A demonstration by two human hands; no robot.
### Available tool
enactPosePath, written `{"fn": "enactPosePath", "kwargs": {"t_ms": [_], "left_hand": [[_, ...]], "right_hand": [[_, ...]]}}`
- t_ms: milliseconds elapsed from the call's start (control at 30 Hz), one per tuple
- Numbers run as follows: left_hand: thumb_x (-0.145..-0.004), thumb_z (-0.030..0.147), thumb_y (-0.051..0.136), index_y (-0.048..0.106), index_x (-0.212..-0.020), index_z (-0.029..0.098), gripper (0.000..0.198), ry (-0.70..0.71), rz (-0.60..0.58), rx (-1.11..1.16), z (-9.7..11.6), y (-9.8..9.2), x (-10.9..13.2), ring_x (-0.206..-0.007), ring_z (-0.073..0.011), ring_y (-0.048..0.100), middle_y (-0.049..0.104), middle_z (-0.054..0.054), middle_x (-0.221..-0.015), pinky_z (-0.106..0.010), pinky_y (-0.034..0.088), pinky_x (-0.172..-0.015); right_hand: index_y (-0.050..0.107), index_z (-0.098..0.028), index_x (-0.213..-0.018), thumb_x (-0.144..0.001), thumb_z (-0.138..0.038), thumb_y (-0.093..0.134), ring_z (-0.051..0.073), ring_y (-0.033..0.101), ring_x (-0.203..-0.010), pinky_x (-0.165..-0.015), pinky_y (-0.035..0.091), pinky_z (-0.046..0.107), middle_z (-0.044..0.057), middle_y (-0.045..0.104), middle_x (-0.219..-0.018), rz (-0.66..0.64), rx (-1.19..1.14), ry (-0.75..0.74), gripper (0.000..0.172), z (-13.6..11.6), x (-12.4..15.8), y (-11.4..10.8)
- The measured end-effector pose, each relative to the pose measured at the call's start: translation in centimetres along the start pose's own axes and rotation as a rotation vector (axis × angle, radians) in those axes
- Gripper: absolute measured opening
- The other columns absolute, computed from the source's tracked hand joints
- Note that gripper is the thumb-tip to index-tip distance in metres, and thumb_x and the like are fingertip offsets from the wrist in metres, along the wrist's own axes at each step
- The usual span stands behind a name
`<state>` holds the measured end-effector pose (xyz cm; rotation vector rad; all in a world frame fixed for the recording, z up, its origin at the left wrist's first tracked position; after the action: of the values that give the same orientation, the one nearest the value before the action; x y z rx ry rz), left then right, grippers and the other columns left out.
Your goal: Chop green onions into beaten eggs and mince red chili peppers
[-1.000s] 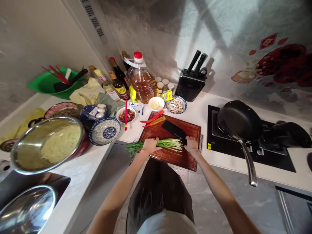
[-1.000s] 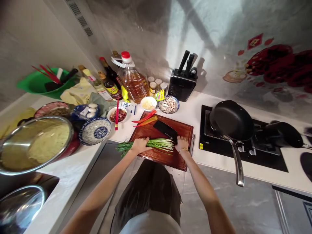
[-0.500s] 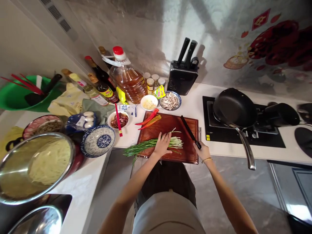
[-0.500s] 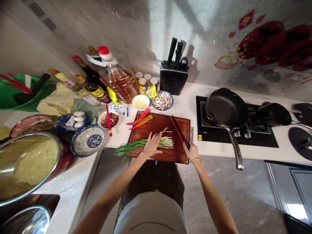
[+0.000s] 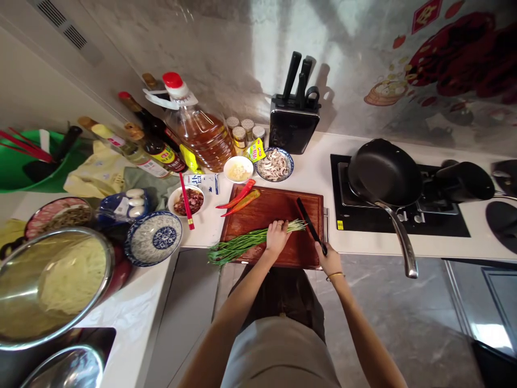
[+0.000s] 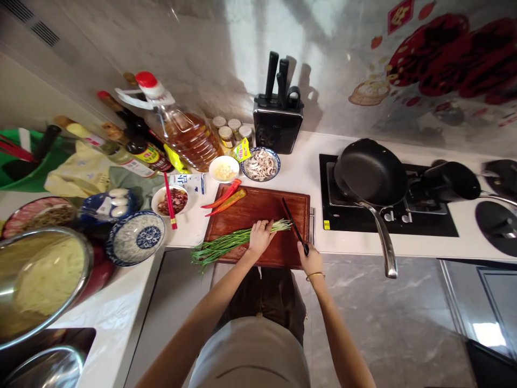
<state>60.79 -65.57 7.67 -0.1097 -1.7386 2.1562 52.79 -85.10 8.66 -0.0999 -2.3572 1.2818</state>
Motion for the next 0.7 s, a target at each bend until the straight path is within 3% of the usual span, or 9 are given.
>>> {"fn": "enactPosePath", "kwargs": {"t_ms": [167, 300, 400, 533, 700], "left_hand": [[-0.083, 0.05, 0.044, 0.02, -0.142, 0.01, 0.075, 0.019, 0.028, -0.023, 0.4, -1.5, 1.5, -0.128, -0.0298, 0.031, 0.04, -0.018, -0.136, -0.052, 0.014, -0.108], [-0.08, 0.054, 0.046, 0.015, -0.143, 0.01, 0.083, -0.032, 0.03, -0.043, -1.9, -3.2, 3.4, -0.134, -0.0321, 0.022, 0.034, -0.019, -0.141, -0.059, 0.006, -0.108], [-0.078, 0.055, 0.047, 0.016, -0.143, 0.008, 0.085, -0.098, 0.03, -0.056, -4.5, -3.8, 4.9, -0.134, -0.0328, 0.023, 0.035, -0.02, -0.14, -0.059, 0.004, -0.108], [-0.079, 0.052, 0.047, 0.021, -0.14, 0.005, 0.081, -0.082, 0.023, -0.066, -6.6, -3.8, 5.9, -0.13, -0.0308, 0.029, 0.039, -0.02, -0.136, -0.056, 0.004, -0.11], [-0.081, 0.048, 0.046, 0.032, -0.135, 0.006, 0.071, -0.05, -0.022, -0.073, -6.6, -3.4, 5.3, -0.123, -0.031, 0.037, 0.045, -0.02, -0.129, -0.056, 0.008, -0.109]], "right_hand": [[0.062, -0.018, -0.092, -0.089, -0.053, 0.026, 0.023, 0.065, -0.074, -0.063, 0.041, 0.029, 0.012, 0.068, -0.08, -0.036, 0.035, -0.006, 0.05, 0.2, -0.2, -0.5], [0.06, -0.018, -0.089, -0.089, -0.054, 0.023, 0.024, 0.064, -0.069, -0.061, 0.04, 0.029, 0.011, 0.067, -0.073, -0.012, 0.027, -0.002, 0.052, 0.1, 1.1, -2.7], [0.057, -0.019, -0.087, -0.089, -0.055, 0.021, 0.024, 0.064, -0.069, -0.062, 0.041, 0.029, 0.009, 0.066, -0.071, -0.086, -0.034, -0.075, 0.051, -1.0, 3.0, -3.7], [0.055, -0.018, -0.089, -0.09, -0.051, 0.021, 0.026, 0.065, -0.077, -0.064, 0.042, 0.031, 0.013, 0.067, -0.079, -0.201, -0.047, -0.134, 0.048, -3.9, 5.6, -1.7], [0.054, -0.018, -0.094, -0.092, -0.043, 0.023, 0.026, 0.064, -0.086, -0.07, 0.044, 0.032, 0.015, 0.067, -0.087, -0.274, -0.039, -0.118, 0.04, -7.3, 6.9, 2.3]]}}
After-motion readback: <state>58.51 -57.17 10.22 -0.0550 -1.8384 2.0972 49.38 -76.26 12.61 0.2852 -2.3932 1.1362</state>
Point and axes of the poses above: each hand's wrist, its own x-axis away from the middle knuckle, its own y-axis out of the palm, z = x × y, the point moved 2 cm from there along -x, towards the middle knuckle
